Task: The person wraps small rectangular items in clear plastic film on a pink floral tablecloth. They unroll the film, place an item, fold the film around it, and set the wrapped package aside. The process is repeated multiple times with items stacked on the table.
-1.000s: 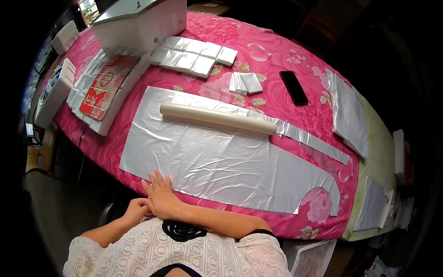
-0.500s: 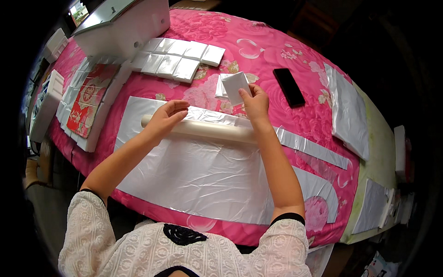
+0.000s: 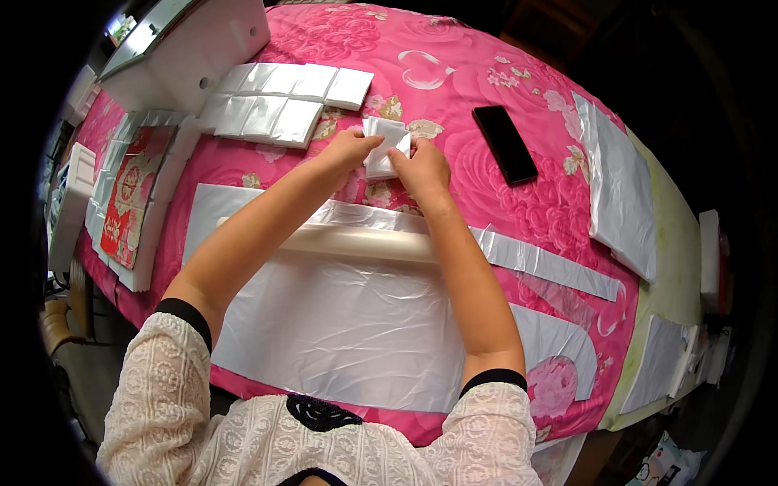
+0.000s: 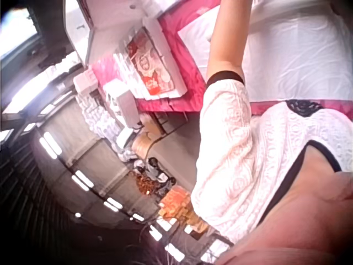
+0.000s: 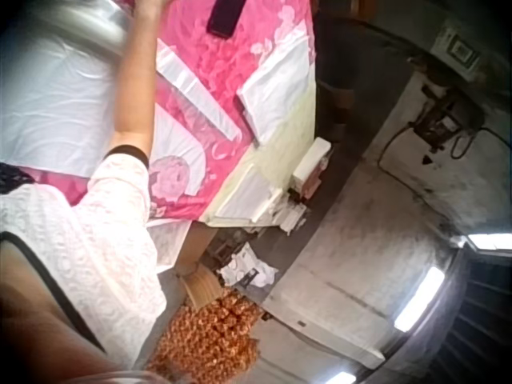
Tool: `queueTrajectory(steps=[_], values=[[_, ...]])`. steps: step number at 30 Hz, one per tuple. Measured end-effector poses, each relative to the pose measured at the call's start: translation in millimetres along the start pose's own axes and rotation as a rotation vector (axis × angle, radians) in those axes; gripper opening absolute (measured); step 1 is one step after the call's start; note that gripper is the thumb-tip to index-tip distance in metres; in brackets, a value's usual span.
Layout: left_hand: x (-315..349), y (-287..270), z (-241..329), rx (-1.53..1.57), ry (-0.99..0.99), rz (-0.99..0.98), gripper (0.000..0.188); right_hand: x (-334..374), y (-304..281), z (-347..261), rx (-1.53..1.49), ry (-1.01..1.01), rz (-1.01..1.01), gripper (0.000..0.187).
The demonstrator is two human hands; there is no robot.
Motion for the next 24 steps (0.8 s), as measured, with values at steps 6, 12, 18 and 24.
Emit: queueTrajectory(steps=[6,12,18,24], values=[[28.6,5.7,5.4,-0.096,0.455,0.141,0.024,29.9,-8.8,-21.1,-0.302,-0.346,0.010,0.051],[182.5,9.7,-17.5,-0.135,0.856,0.133,0.029,190.1,-8.0,-48.6,-0.489,-0.453,-0.079,0.059],[239.4,27.5,-91.4,-0.185,0.898,0.028,0.060,270.0,28.3,3.3,-0.384,-0.357,-0.100,0.074],[240.5,37.5,-110.6,-0.151,0.908,-0.013,0.073,281.5,28.5,10.1,-0.237,-0.432,-0.068,0.066]])
Point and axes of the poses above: each hand's wrist, its own x-axis away from the middle knuckle, its own y-axis out of the palm, z = x × y, the point moved 4 cm from there along -x, towards the middle knuckle, and after that the axes turned 15 degrees about -x, right-handed, at the moved point
